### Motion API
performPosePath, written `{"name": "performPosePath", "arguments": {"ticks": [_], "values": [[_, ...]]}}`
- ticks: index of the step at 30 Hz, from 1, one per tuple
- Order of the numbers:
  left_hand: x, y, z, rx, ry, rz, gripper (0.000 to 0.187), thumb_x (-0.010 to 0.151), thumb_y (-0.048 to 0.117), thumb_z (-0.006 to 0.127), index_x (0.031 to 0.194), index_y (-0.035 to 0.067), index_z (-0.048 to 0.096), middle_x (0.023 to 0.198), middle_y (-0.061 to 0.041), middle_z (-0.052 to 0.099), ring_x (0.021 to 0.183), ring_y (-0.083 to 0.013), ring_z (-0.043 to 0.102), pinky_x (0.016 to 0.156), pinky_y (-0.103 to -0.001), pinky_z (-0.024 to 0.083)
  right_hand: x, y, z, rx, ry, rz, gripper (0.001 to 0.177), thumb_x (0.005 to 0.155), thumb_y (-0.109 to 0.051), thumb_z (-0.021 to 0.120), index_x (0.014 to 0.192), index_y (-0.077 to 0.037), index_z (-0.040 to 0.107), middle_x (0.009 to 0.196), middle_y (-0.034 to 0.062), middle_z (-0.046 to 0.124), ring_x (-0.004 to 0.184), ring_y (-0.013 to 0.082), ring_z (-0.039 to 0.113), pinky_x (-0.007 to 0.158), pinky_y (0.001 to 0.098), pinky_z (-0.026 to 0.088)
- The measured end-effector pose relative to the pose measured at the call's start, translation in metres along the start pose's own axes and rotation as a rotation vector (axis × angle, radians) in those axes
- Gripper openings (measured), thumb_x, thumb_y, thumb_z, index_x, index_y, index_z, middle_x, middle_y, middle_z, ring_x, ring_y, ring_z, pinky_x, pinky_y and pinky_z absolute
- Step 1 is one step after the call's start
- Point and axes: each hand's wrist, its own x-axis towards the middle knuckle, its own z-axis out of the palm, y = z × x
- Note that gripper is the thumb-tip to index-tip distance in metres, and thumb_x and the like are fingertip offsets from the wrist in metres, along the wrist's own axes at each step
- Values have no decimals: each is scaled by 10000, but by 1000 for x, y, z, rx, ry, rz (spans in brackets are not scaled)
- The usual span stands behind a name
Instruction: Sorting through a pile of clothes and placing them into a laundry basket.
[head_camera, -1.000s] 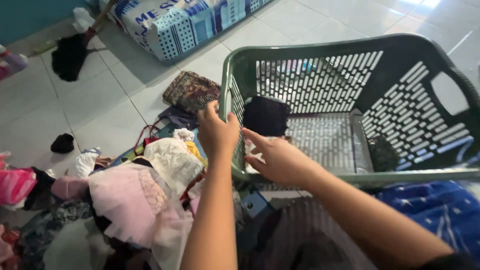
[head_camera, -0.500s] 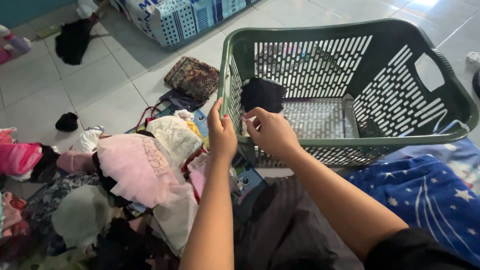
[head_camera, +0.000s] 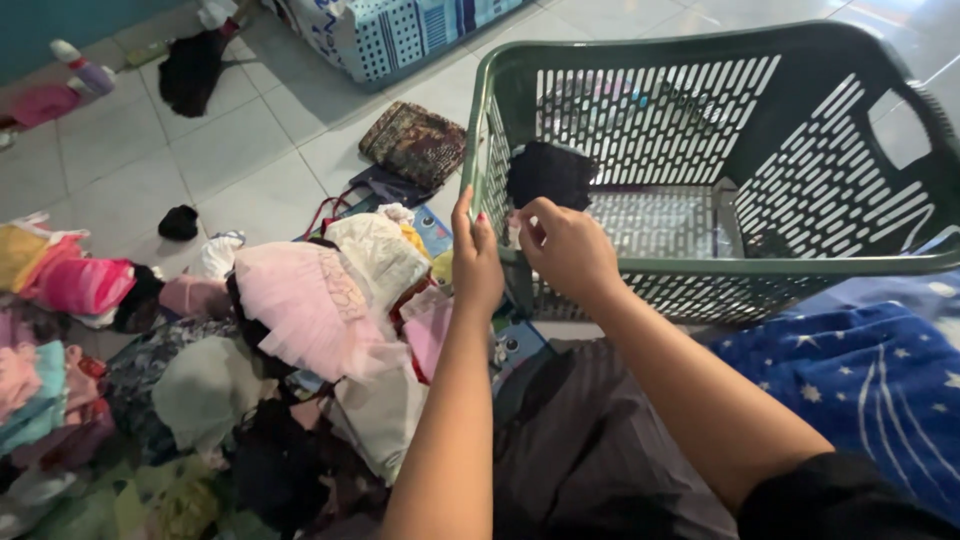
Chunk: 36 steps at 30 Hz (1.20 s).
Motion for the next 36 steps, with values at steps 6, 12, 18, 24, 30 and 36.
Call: {"name": "performPosePath", "arguments": {"ticks": [6, 12, 18, 24, 30, 36], "values": [[-17, 6, -7, -65, -39, 17, 432, 1120, 238, 431, 1535, 117, 436, 1539, -172, 536, 1405, -292, 533, 1145, -376, 405, -10, 6, 9, 34, 202, -253, 94, 934, -128, 693, 1025, -103, 690, 887, 129, 727, 773, 353, 699, 648, 469, 554], [-77, 36, -33, -156, -82, 4, 548, 1041, 119, 559, 1568, 84, 411, 1580, -110, 459, 1400, -194, 444, 1128, -329, 372, -33, 12, 18, -108, 274, -355, 123, 972, -102, 717, 1092, -128, 703, 999, 97, 687, 942, 323, 686, 827, 448, 562], [-137, -40, -75, -210, 152, -287, 295, 970, 52, 593, 1252, 36, 680, 1144, -64, 704, 1054, -143, 647, 935, -273, 501, -80, -27, 30, -212, 420, -496, 425, 822, -126, 692, 1245, -98, 659, 1302, 169, 633, 1213, 400, 578, 1056, 534, 425], [-168, -46, -139, 2, 451, -322, 224, 918, 20, 598, 1119, 16, 697, 1076, -55, 722, 971, -153, 657, 886, -292, 531, -127, 33, 105, 167, 28, -441, 328, 868, -48, 687, 1194, -80, 679, 1380, 120, 659, 1313, 330, 594, 1148, 463, 447], [-181, -50, -172, 534, 209, -134, 310, 958, 112, 600, 1260, 84, 666, 1283, -101, 663, 1159, -275, 635, 1003, -392, 493, -134, 89, 202, 353, -224, 226, 337, 839, -166, 784, 1150, -52, 723, 1192, 116, 722, 1049, 248, 698, 866, 375, 579], [-192, -60, -174, 755, 21, 5, 340, 854, 180, 686, 1191, 172, 734, 1460, -52, 563, 1354, -320, 494, 1142, -479, 365, -118, 82, 226, 851, -479, 1129, 296, 866, -330, 810, 1021, -98, 710, 918, 37, 660, 755, 183, 621, 635, 369, 556]]}}
